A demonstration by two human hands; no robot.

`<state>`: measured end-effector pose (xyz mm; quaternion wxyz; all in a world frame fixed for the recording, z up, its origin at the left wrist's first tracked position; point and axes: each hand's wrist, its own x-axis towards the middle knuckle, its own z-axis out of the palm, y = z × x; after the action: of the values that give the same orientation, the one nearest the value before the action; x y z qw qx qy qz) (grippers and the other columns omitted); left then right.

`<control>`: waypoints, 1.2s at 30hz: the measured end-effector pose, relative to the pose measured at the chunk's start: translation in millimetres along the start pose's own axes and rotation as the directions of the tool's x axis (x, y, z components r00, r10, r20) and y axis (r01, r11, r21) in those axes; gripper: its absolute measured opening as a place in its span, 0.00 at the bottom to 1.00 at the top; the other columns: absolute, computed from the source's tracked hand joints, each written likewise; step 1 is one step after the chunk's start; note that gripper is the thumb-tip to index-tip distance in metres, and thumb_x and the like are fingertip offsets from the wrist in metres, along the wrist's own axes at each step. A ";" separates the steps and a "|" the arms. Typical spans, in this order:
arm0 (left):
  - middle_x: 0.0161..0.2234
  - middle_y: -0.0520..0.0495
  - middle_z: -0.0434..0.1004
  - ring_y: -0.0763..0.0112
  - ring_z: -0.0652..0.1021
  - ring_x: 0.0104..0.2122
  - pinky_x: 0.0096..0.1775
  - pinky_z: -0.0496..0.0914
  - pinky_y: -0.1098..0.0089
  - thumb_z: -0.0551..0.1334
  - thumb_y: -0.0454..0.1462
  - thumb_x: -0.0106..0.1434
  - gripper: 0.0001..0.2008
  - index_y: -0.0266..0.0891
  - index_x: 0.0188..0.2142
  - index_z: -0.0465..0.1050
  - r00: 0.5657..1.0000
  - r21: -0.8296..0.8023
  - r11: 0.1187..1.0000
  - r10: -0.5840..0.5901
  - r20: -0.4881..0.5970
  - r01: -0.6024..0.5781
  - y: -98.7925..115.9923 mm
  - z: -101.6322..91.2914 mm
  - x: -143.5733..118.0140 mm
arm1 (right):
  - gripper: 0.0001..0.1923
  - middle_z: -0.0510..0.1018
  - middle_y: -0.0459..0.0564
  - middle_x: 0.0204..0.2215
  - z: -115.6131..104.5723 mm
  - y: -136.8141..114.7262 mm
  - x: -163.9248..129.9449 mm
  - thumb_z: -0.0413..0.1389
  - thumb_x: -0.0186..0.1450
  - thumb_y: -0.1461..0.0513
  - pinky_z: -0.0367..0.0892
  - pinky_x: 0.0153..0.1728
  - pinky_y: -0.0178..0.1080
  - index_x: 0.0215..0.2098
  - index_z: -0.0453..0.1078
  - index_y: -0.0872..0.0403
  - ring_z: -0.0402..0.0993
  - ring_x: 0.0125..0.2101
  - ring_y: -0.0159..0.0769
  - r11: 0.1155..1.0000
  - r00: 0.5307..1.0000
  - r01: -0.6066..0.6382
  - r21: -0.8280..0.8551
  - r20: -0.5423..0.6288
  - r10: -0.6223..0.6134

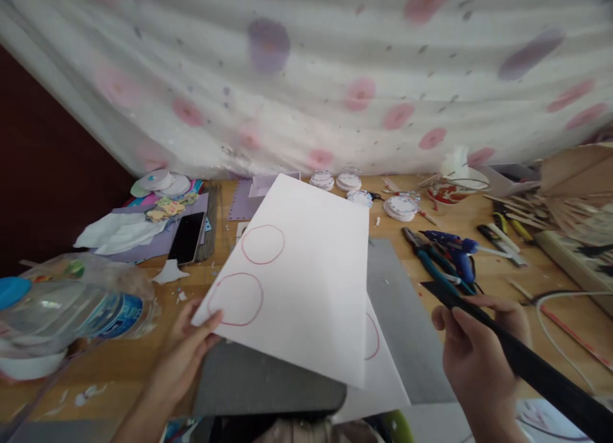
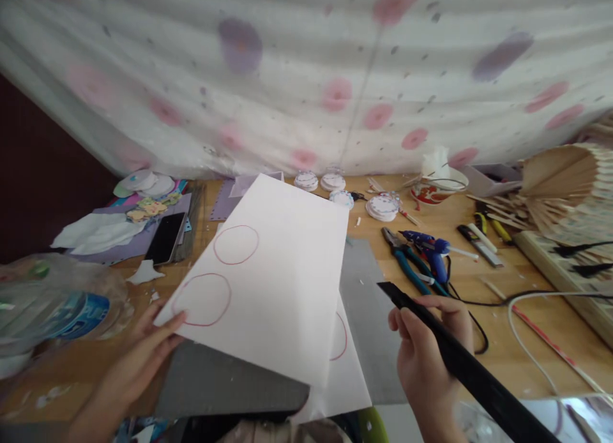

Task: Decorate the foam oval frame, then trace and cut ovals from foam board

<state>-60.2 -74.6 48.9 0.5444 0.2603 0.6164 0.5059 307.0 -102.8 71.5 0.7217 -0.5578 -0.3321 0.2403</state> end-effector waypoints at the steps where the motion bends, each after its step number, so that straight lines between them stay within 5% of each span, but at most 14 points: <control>1: 0.36 0.53 0.78 0.73 0.79 0.32 0.32 0.76 0.76 0.75 0.38 0.45 0.26 0.40 0.41 0.68 0.998 0.021 0.999 -0.030 0.056 0.029 -7.4 9.8 -3.0 | 0.08 0.65 0.36 0.15 2.0 1.7 0.8 0.59 0.55 0.65 0.59 0.22 0.34 0.32 0.64 0.50 0.64 0.17 0.29 1.000 1.000 -0.010 0.010 -0.002 0.010; 6: 0.39 0.50 0.77 0.71 0.79 0.36 0.34 0.76 0.74 0.73 0.43 0.50 0.26 0.41 0.44 0.63 0.966 0.179 0.980 -0.132 0.221 0.093 -27.1 60.7 1.6 | 0.12 0.68 0.38 0.16 6.4 20.4 2.9 0.61 0.54 0.64 0.59 0.22 0.34 0.34 0.65 0.51 0.64 0.18 0.29 0.999 0.997 -0.028 -0.038 0.077 0.031; 11: 0.32 0.48 0.78 0.67 0.79 0.26 0.26 0.73 0.69 0.66 0.49 0.54 0.26 0.39 0.45 0.60 0.915 0.413 0.909 -0.115 0.387 -0.061 -36.5 83.4 12.8 | 0.08 0.67 0.39 0.17 12.3 40.8 0.2 0.58 0.60 0.60 0.57 0.21 0.33 0.36 0.63 0.50 0.62 0.19 0.30 0.968 0.954 -0.004 -0.253 0.289 0.080; 13: 0.28 0.49 0.76 0.67 0.76 0.21 0.23 0.69 0.70 0.63 0.51 0.57 0.24 0.39 0.46 0.62 0.905 0.591 0.778 -0.071 0.419 -0.213 -37.2 84.7 13.9 | 0.08 0.67 0.39 0.18 22.9 42.3 -2.4 0.57 0.62 0.59 0.56 0.21 0.32 0.38 0.62 0.49 0.61 0.20 0.29 0.953 0.902 -0.002 -0.304 0.411 0.133; 17: 0.27 0.48 0.77 0.60 0.78 0.28 0.29 0.67 0.69 0.63 0.52 0.58 0.25 0.39 0.48 0.68 0.886 0.801 0.399 0.076 0.457 -0.447 -30.8 83.6 19.8 | 0.07 0.67 0.40 0.23 54.9 43.9 -8.6 0.54 0.65 0.60 0.56 0.22 0.31 0.40 0.61 0.49 0.60 0.22 0.29 0.958 0.781 0.009 -0.288 0.600 0.173; 19: 0.28 0.48 0.78 0.62 0.78 0.29 0.30 0.68 0.69 0.62 0.51 0.60 0.25 0.39 0.50 0.68 0.859 0.746 0.470 0.053 0.510 -0.472 -26.8 81.5 29.1 | 0.07 0.68 0.41 0.26 70.9 48.3 -11.0 0.54 0.65 0.61 0.59 0.24 0.32 0.40 0.61 0.49 0.62 0.24 0.29 0.967 0.735 0.034 -0.251 0.662 0.146; 22: 0.27 0.49 0.77 0.68 0.76 0.25 0.28 0.68 0.72 0.59 0.48 0.63 0.22 0.37 0.51 0.67 0.796 0.562 0.717 -0.016 0.605 -0.413 -20.5 75.6 49.0 | 0.07 0.68 0.42 0.27 89.6 57.1 -12.7 0.54 0.64 0.62 0.60 0.26 0.33 0.40 0.61 0.50 0.64 0.25 0.30 0.976 0.676 0.071 -0.207 0.729 0.106; 25: 0.24 0.51 0.75 0.70 0.73 0.22 0.24 0.67 0.73 0.63 0.45 0.59 0.21 0.38 0.49 0.70 0.790 0.471 0.832 -0.066 0.610 -0.293 -11.9 69.4 67.6 | 0.07 0.69 0.43 0.27 101.1 61.7 -11.8 0.54 0.64 0.62 0.60 0.25 0.33 0.40 0.61 0.50 0.64 0.25 0.29 0.984 0.631 0.070 -0.165 0.771 0.084; 30: 0.24 0.51 0.73 0.70 0.72 0.22 0.20 0.61 0.75 0.66 0.44 0.56 0.22 0.40 0.49 0.73 0.772 0.444 0.879 -0.159 0.616 -0.173 -3.3 69.1 82.9 | 0.07 0.69 0.42 0.27 109.6 64.0 -8.8 0.54 0.64 0.64 0.60 0.25 0.33 0.40 0.62 0.50 0.64 0.24 0.29 0.978 0.591 0.099 -0.184 0.802 0.091; 36: 0.28 0.50 0.74 0.71 0.71 0.24 0.26 0.65 0.73 0.62 0.46 0.60 0.23 0.40 0.52 0.72 0.766 0.450 0.867 -0.136 0.628 -0.215 -10.3 70.9 88.3 | 0.09 0.74 0.44 0.28 116.9 74.1 -12.0 0.56 0.61 0.67 0.64 0.27 0.32 0.40 0.66 0.50 0.69 0.25 0.29 0.971 0.455 0.162 -0.178 0.886 0.086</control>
<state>-15.6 22.8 10.9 0.6245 0.5611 0.4960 0.2218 213.4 -16.5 15.8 0.3755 -0.4244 -0.6978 0.4382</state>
